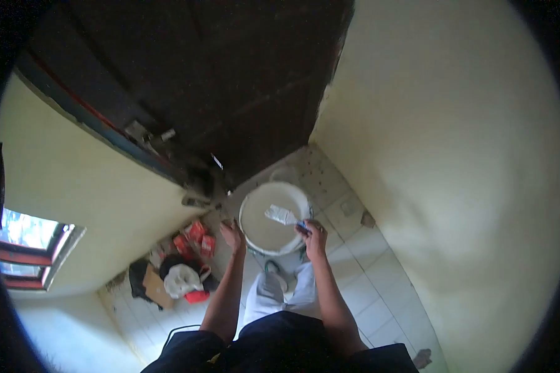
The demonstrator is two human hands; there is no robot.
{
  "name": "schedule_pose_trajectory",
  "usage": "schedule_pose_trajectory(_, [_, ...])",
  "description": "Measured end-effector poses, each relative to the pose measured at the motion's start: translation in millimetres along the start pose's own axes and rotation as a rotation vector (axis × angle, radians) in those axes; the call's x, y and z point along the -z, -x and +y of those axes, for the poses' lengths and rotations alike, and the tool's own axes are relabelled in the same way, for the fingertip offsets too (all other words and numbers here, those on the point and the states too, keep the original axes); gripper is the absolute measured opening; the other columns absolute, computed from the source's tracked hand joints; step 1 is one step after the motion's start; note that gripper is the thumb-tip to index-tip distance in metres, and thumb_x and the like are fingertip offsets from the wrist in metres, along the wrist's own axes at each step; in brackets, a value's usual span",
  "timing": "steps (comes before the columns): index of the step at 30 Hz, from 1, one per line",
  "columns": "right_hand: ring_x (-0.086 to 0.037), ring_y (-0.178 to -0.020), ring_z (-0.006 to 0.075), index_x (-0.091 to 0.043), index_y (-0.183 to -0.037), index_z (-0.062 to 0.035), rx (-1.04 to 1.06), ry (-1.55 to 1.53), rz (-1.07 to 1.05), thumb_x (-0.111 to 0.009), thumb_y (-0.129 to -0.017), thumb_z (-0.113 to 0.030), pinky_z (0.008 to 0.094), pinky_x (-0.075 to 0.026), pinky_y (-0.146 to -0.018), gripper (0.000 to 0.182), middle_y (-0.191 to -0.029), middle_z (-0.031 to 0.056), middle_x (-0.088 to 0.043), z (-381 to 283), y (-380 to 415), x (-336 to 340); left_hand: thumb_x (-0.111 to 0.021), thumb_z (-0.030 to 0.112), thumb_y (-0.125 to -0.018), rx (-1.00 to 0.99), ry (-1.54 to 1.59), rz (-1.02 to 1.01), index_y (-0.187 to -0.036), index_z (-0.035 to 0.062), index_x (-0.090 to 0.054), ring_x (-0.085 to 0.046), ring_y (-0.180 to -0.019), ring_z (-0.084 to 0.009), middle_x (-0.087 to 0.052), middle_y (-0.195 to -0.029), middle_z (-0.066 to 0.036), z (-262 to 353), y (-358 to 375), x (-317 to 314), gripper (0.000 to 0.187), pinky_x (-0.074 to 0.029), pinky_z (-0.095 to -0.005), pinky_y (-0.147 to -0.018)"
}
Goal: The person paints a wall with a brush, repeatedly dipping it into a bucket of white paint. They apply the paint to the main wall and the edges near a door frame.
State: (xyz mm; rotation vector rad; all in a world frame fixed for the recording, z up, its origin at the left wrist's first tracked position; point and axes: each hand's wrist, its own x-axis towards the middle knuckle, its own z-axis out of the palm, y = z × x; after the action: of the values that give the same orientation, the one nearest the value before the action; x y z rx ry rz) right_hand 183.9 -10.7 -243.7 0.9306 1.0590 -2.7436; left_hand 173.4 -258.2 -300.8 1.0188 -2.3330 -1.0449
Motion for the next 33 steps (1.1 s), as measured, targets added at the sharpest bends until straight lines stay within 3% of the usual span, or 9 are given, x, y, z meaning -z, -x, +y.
schedule_pose_trajectory(2, [-0.067,-0.078,0.0309,-0.059,-0.09,0.0021,0.031,-0.065,-0.056,-0.067,-0.081,-0.005,0.0412,-0.059,-0.077,0.014,-0.086,0.0164,-0.064,-14,16,-11,-0.059,0.027,-0.09,-0.103,0.137,-0.013,-0.097,-0.0016,-0.052,-0.054,-0.079,-0.0337,-0.057,-0.088,-0.02,13,-4,8,0.031,-0.044,-0.0423,-0.073])
schedule_pose_trajectory(7, [-0.067,-0.081,0.0304,-0.059,-0.088,0.0001,0.13,-0.18,-0.107,-0.068,-0.08,-0.005,0.0408,-0.058,-0.083,0.013,-0.088,0.0143,-0.064,-58,56,-30,-0.057,0.015,-0.088,0.037,0.934,-0.297,-0.085,0.005,-0.056,-0.055,-0.07,-0.0138,-0.056,-0.077,-0.004,80,-5,26,0.01,-0.043,-0.0288,-0.062])
schedule_pose_trajectory(8, [-0.067,-0.081,0.0304,-0.059,-0.088,0.0001,0.15,-0.193,-0.116,-0.068,-0.08,-0.005,0.0408,-0.058,-0.083,0.013,-0.088,0.0143,-0.064,-68,59,-30,-0.057,0.015,-0.088,0.016,0.947,-0.307,-0.085,0.005,-0.056,-0.055,-0.07,-0.0138,-0.056,-0.077,-0.004,101,0,34,0.01,-0.043,-0.0288,-0.062])
schedule_pose_trajectory(11, [-0.067,-0.085,0.0273,-0.06,-0.088,-0.0008,0.218,-0.299,-0.102,-0.069,-0.08,0.001,0.0393,-0.058,-0.084,0.012,-0.09,0.0123,-0.064,-108,49,-30,-0.059,0.018,-0.089,0.246,0.791,-0.478,-0.087,0.0087,-0.058,-0.057,-0.072,-0.013,-0.059,-0.078,-0.002,161,11,25,0.009,-0.042,-0.0279,-0.06])
schedule_pose_trajectory(19, [-0.066,-0.089,0.0258,-0.061,-0.095,0.0031,0.56,-0.263,-0.108,-0.069,-0.081,0.003,0.0363,-0.058,-0.085,0.016,-0.093,0.0144,-0.065,-238,55,-52,-0.063,0.029,-0.089,0.232,0.901,-0.945,-0.092,0.0125,-0.057,-0.058,-0.073,-0.0124,-0.059,-0.079,-0.001,288,80,-20,0.018,-0.045,-0.031,-0.063])
schedule_pose_trajectory(27, [-0.065,-0.093,0.0265,-0.061,-0.099,0.0062,0.719,-0.274,-0.201,-0.066,-0.084,0.003,0.0375,-0.057,-0.09,0.016,-0.103,0.0189,-0.064,-389,-2,-64,-0.059,0.026,-0.091,0.342,1.017,-0.928,-0.092,0.0132,-0.055,-0.058,-0.073,-0.0142,-0.058,-0.081,-0.001,365,131,-128,0.014,-0.044,-0.0308,-0.064])
schedule_pose_trajectory(30, [-0.066,-0.092,0.026,-0.063,-0.095,0.0028,0.883,-0.171,-0.278,-0.064,-0.085,0.005,0.0381,-0.056,-0.088,0.01,-0.102,0.0177,-0.065,-446,-17,-64,-0.058,0.024,-0.092,0.337,1.04,-0.961,-0.093,0.0127,-0.054,-0.058,-0.075,-0.0152,-0.057,-0.082,-0.001,414,144,-167,0.012,-0.044,-0.0312,-0.064])
schedule_pose_trajectory(32, [-0.066,-0.093,0.0271,-0.065,-0.089,0.002,1.101,0.226,-0.298,-0.064,-0.083,0.006,0.0399,-0.055,-0.089,0.007,-0.104,0.0175,-0.066,-480,-30,-59,-0.057,0.023,-0.093,0.376,1.085,-0.946,-0.092,0.0129,-0.052,-0.057,-0.076,-0.0154,-0.056,-0.084,-0.001,453,160,-176,0.011,-0.043,-0.0328,-0.067])
schedule_pose_trajectory(33, [-0.066,-0.094,0.0244,-0.067,-0.089,0.0032,1.104,0.307,-0.285,-0.064,-0.082,0.007,0.037,-0.054,-0.087,0.008,-0.104,0.0157,-0.067,-493,-33,-61,-0.057,0.023,-0.093,0.366,1.086,-0.935,-0.092,0.0129,-0.052,-0.057,-0.076,-0.0154,-0.056,-0.084,-0.001,468,167,-179,0.011,-0.043,-0.0328,-0.067])
